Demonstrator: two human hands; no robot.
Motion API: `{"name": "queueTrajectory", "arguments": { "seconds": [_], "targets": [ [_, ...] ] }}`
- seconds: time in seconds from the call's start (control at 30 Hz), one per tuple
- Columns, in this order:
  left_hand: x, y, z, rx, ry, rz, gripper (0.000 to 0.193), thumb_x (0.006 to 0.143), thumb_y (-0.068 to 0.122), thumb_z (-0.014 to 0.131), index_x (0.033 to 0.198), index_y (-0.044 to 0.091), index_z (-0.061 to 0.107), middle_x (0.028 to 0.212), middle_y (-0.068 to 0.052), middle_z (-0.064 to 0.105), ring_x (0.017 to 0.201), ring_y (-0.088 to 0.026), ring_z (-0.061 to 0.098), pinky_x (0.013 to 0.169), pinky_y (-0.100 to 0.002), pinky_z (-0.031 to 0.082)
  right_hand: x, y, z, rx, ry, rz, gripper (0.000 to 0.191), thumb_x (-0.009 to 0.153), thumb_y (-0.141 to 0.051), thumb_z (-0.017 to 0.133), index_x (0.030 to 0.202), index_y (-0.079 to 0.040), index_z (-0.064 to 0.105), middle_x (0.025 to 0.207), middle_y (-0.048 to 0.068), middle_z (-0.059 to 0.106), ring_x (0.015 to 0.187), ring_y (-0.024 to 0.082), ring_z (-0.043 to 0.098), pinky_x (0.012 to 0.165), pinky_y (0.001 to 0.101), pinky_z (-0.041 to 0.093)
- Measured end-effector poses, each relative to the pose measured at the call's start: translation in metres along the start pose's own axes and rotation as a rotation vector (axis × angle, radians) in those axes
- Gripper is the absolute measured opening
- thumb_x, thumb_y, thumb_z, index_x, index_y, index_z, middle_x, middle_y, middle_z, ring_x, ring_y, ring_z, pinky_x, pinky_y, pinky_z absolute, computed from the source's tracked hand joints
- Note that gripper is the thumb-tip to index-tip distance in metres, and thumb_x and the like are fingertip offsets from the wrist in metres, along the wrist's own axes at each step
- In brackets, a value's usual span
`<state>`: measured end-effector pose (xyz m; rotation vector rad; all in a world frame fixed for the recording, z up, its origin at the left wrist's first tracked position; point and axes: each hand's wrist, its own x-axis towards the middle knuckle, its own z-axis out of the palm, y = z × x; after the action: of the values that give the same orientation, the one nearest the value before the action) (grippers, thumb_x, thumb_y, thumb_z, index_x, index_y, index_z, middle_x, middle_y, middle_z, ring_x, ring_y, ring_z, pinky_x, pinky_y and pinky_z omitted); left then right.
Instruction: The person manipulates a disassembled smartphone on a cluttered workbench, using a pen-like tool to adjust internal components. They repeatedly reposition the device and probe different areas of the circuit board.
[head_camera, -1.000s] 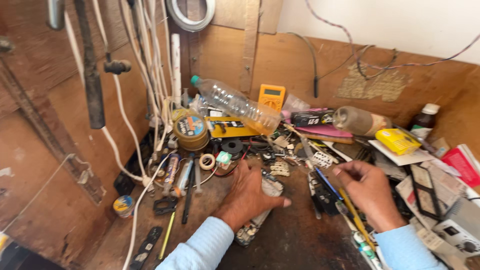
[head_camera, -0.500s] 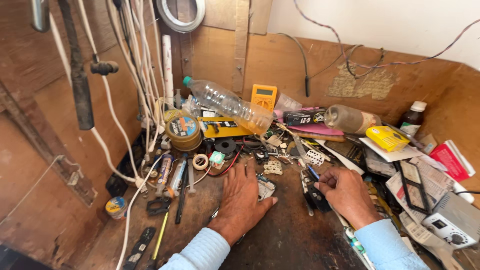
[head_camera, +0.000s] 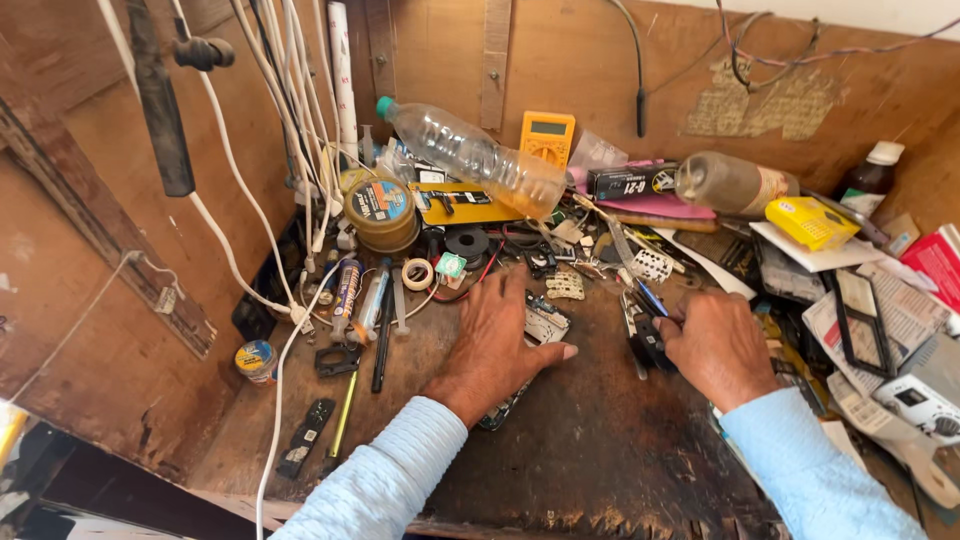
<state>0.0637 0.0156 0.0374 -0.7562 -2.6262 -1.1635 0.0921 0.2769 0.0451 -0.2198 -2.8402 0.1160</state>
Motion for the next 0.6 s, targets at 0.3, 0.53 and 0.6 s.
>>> {"name": "queueTrajectory", "arguments": {
  "seconds": [0.3, 0.53, 0.6],
  "targets": [
    [-0.016, -0.001, 0.012, 0.04, 0.034, -0.013, 0.091, 0.071, 0.023, 0.091, 0.141, -0.006, 0.04, 0.14, -0.027, 0.049, 0.132, -0.044, 0.043, 0.111, -0.049, 0.035, 0.009, 0.033, 0.028, 0.111, -0.018, 0.003, 0.027, 0.087, -0.026, 0.076, 0.093, 0.0, 0.078, 0.089, 0.03, 0.07, 0.087, 0.048, 0.069, 0.085, 0.0528, 0.054],
    [-0.006, -0.013, 0.026, 0.02, 0.067, 0.042, 0.098, 0.068, 0.022, 0.091, 0.143, -0.01, 0.037, 0.141, -0.028, 0.049, 0.129, -0.045, 0.045, 0.109, -0.048, 0.037, 0.015, 0.049, 0.019, 0.029, -0.039, 0.023, 0.025, 0.087, -0.024, 0.078, 0.09, 0.001, 0.077, 0.088, 0.028, 0.071, 0.087, 0.045, 0.07, 0.085, 0.0528, 0.054],
    [-0.005, -0.016, 0.027, 0.015, 0.076, 0.063, 0.096, 0.068, 0.023, 0.091, 0.141, -0.009, 0.039, 0.142, -0.028, 0.049, 0.129, -0.045, 0.045, 0.11, -0.048, 0.037, 0.019, 0.049, 0.016, 0.095, -0.046, 0.056, 0.024, 0.083, -0.023, 0.081, 0.089, 0.0, 0.076, 0.086, 0.026, 0.073, 0.085, 0.043, 0.071, 0.082, 0.0513, 0.055]
  ]
}}
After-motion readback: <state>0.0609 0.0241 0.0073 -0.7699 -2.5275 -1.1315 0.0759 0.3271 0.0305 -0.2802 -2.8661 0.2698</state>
